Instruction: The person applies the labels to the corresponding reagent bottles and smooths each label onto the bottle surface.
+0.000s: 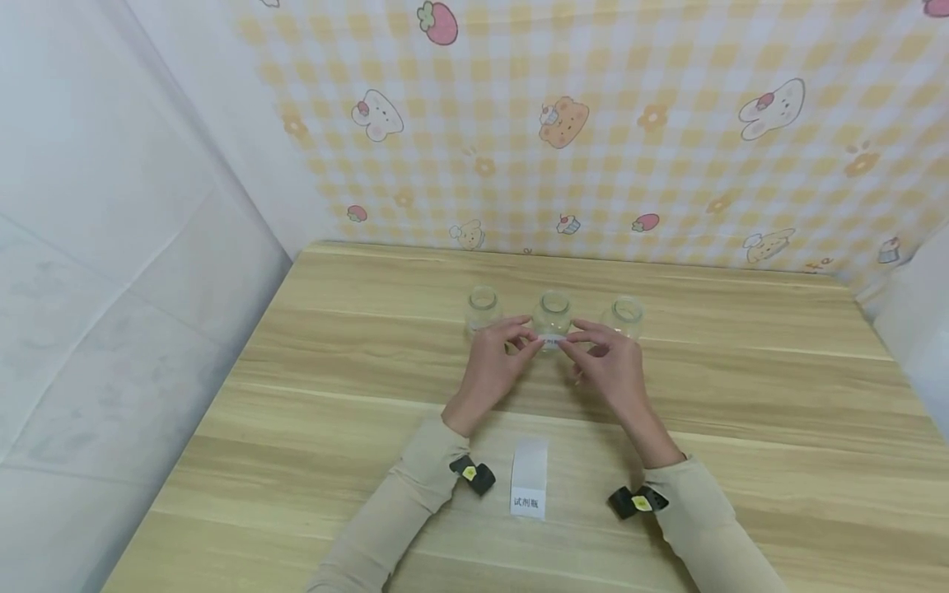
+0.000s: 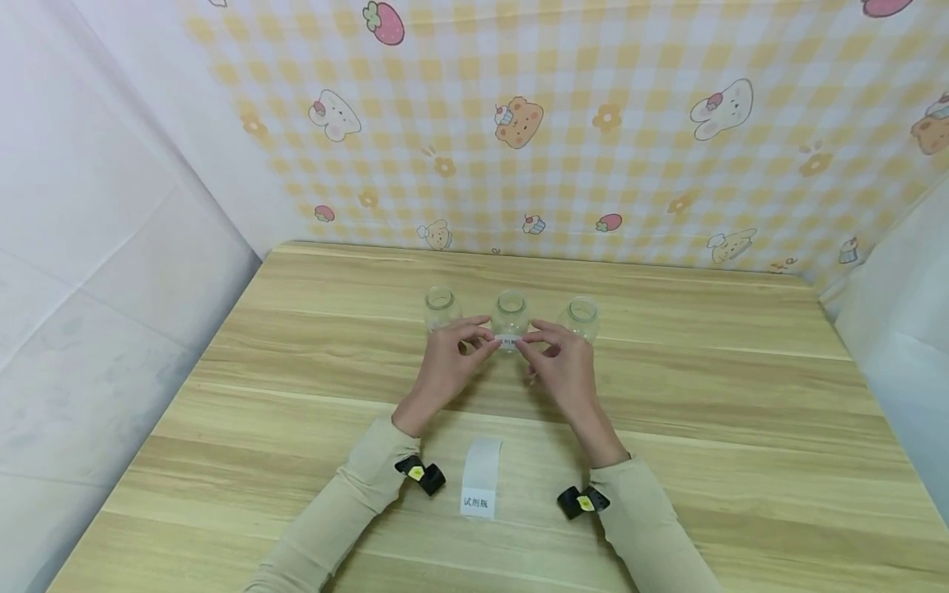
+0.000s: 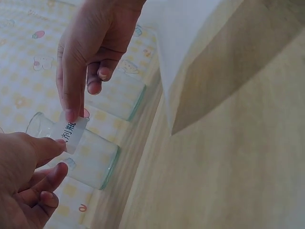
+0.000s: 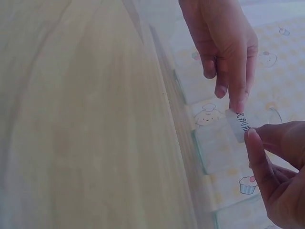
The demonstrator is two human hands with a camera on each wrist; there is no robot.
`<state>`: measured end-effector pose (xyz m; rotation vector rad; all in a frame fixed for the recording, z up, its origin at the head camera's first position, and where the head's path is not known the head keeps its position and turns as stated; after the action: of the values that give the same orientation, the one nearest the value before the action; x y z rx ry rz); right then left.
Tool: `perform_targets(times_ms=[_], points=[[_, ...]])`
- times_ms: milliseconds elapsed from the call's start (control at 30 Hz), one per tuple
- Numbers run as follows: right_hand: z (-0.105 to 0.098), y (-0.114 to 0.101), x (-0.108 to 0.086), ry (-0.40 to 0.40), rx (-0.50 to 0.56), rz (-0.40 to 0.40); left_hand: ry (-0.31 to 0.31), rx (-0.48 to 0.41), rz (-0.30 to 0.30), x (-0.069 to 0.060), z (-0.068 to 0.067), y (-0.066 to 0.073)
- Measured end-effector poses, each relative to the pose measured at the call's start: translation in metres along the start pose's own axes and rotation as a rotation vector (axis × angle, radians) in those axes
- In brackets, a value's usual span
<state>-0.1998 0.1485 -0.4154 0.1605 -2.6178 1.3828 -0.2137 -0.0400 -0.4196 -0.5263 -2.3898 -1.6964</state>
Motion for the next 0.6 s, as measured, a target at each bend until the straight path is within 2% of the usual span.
perform_targets(times_ms=[367, 600], points=[[0.0023, 0.0001, -0.0007, -0.010, 0.041, 0.005, 0.013, 0.002, -0.017, -0.0017, 0.0026, -0.0025], [0.0042, 0.0035, -0.0005, 0.007, 0.010, -0.022, 0.020, -0.006, -0.018, -0.0023, 0.0034, -0.0038]])
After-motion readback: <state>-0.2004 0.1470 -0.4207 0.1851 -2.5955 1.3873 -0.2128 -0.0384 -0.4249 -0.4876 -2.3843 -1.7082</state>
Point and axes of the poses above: each hand's wrist, its own x-axis towards the middle knuckle, its own z-axis out of the palm, y = z × x, the point moved 3 cm from there along x, towards the middle knuckle, and after that the axes turned 13 degrees about -x, right-handed, at the moved point
